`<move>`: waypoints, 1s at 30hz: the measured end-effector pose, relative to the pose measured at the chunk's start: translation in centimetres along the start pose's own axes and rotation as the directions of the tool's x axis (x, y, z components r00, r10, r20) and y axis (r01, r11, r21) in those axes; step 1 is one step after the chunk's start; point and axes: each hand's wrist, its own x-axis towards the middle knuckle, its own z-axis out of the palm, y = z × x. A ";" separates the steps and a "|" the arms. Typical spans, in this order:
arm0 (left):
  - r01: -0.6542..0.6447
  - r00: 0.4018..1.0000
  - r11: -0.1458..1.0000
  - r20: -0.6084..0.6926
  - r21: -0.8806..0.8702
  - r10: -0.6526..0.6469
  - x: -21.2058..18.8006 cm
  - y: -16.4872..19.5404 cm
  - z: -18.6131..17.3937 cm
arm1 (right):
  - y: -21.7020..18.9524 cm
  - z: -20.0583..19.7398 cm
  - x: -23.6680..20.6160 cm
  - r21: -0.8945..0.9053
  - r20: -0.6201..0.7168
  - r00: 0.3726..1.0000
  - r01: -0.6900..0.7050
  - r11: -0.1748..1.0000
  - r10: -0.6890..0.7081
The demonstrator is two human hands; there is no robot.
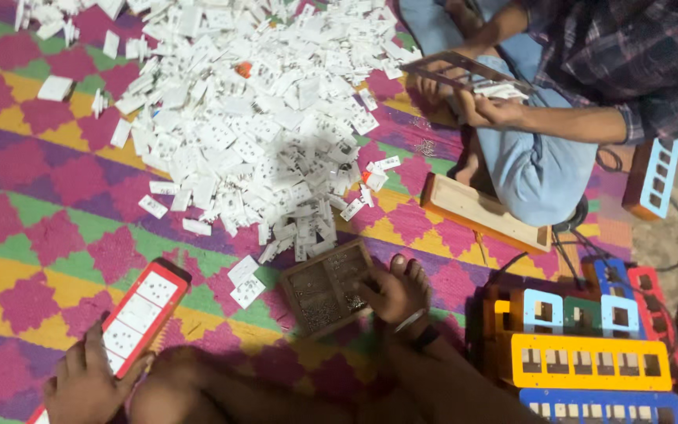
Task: The person sits on a colorful mat and assembles white electrical socket modules into red and yellow plastic frames. They pick up the modules from a pile, place them into the frame slots, and secure them using small metal fasteners from a wooden box.
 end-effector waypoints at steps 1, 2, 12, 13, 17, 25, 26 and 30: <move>0.002 1.000 0.999 0.022 0.034 -0.003 0.0 -0.5 0.6 | -0.2 -0.2 -0.1 0.013 -0.021 1.000 0.010 1.000 -0.010; 0.005 0.999 0.998 0.048 0.069 -0.009 0.1 -0.8 0.7 | -0.6 -0.7 -0.2 0.027 -0.037 0.999 0.021 0.999 -0.020; -0.464 0.879 0.882 -0.166 -0.082 0.447 2.2 12.2 -7.8 | -0.3 0.8 1.0 0.881 0.138 0.982 -0.060 0.469 -0.133; -0.544 0.837 0.814 -0.193 -0.202 0.511 2.4 15.4 -8.5 | 0.1 1.4 1.4 0.968 0.233 0.930 -0.251 -0.027 -0.283; -0.658 0.751 0.740 -0.057 -0.137 0.658 2.8 26.6 -9.5 | 3.7 3.4 0.5 0.407 0.148 0.971 -0.231 0.884 0.186; -0.611 0.777 0.671 -0.154 -0.420 0.611 5.4 27.2 -8.7 | 13.1 1.3 -2.4 0.971 0.142 0.936 -0.067 -0.231 0.323; -0.565 0.801 0.644 -0.155 -0.517 0.578 5.5 26.7 -7.8 | 13.4 0.7 -2.5 0.960 0.195 0.914 -0.103 -0.261 0.357; -0.006 0.853 0.095 0.044 -0.995 0.520 4.5 26.7 -2.3 | 13.1 -0.9 -2.4 0.942 0.295 0.825 -0.168 -0.290 0.482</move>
